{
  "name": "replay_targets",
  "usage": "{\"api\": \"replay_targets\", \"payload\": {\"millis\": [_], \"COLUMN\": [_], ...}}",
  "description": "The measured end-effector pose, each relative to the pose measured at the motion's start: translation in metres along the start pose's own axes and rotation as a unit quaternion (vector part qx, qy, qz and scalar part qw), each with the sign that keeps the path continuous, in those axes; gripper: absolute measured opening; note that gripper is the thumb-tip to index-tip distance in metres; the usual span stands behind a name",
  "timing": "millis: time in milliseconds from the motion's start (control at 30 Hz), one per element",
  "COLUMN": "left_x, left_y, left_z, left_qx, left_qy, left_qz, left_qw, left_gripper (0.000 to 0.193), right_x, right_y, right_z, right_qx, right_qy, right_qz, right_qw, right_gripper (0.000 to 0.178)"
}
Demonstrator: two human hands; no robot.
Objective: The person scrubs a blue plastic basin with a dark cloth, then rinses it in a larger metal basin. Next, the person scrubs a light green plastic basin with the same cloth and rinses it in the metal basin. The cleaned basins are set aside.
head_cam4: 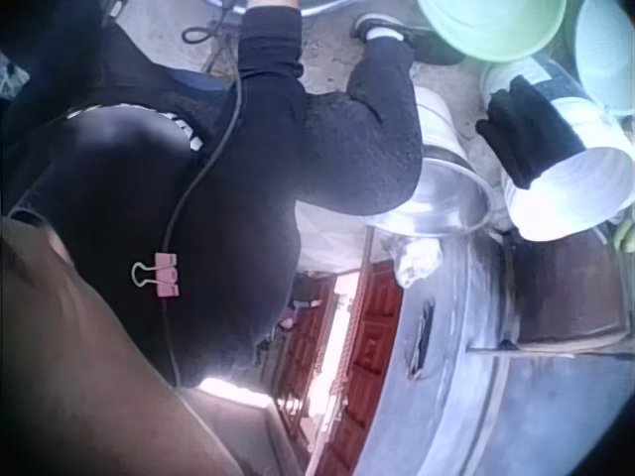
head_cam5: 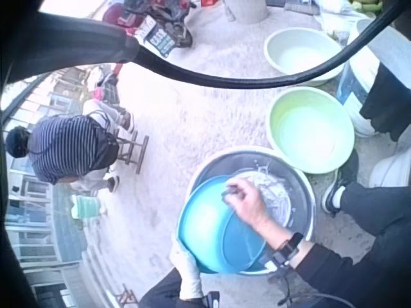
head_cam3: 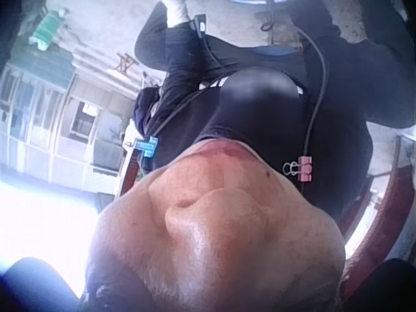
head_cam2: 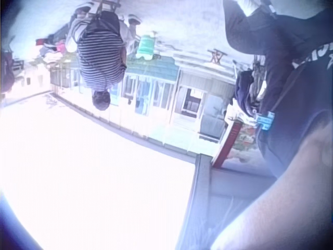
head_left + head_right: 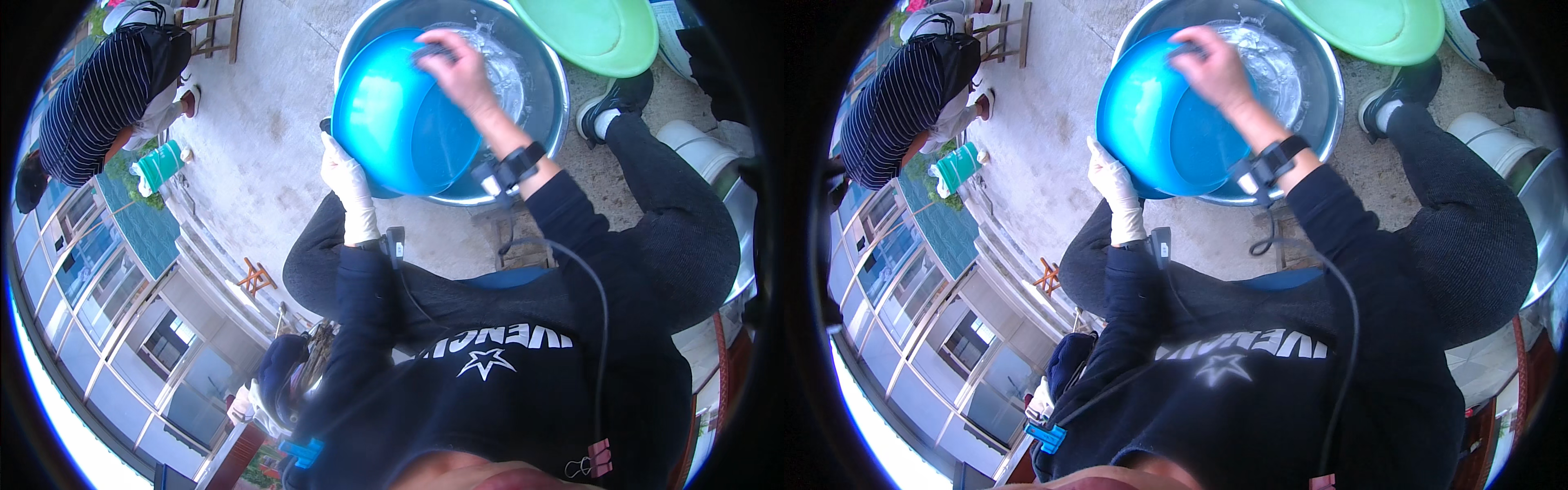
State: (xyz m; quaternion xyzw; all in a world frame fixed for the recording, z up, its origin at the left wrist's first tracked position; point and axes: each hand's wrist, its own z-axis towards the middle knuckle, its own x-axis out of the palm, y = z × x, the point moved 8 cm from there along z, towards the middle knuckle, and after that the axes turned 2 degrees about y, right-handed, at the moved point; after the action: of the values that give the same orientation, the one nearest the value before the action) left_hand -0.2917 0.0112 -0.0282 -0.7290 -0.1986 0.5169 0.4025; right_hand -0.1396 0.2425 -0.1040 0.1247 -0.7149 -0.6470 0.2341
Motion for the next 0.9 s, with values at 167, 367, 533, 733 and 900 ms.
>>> {"api": "replay_targets", "payload": {"millis": [167, 367, 533, 733, 900], "left_x": [0.007, -0.001, -0.006, -0.005, -0.008], "left_y": [-0.003, -0.003, 0.008, 0.020, 0.026], "left_z": [0.001, 0.003, 0.014, 0.015, 0.009], "left_qx": [0.009, 0.029, -0.026, -0.108, -0.165], "left_qy": [0.013, -0.012, -0.035, -0.031, -0.055], "left_qz": [0.004, 0.026, 0.063, 0.011, -0.084], "left_qw": [1.000, 0.999, 0.997, 0.994, 0.981], "left_gripper": [0.049, 0.056, 0.057, 0.058, 0.062], "right_x": [0.053, -0.034, -0.040, -0.046, -0.105], "right_y": [0.095, -0.056, -0.207, -0.234, -0.161], "right_z": [-0.043, -0.014, -0.101, -0.179, -0.093], "right_qx": [-0.267, 0.059, 0.487, 0.590, 0.114], "right_qy": [0.034, -0.174, -0.130, -0.043, -0.288], "right_qz": [-0.181, 0.034, 0.237, -0.041, -0.349], "right_qw": [0.946, 0.982, 0.830, 0.805, 0.885], "right_gripper": [0.016, 0.023, 0.048, 0.049, 0.033]}}
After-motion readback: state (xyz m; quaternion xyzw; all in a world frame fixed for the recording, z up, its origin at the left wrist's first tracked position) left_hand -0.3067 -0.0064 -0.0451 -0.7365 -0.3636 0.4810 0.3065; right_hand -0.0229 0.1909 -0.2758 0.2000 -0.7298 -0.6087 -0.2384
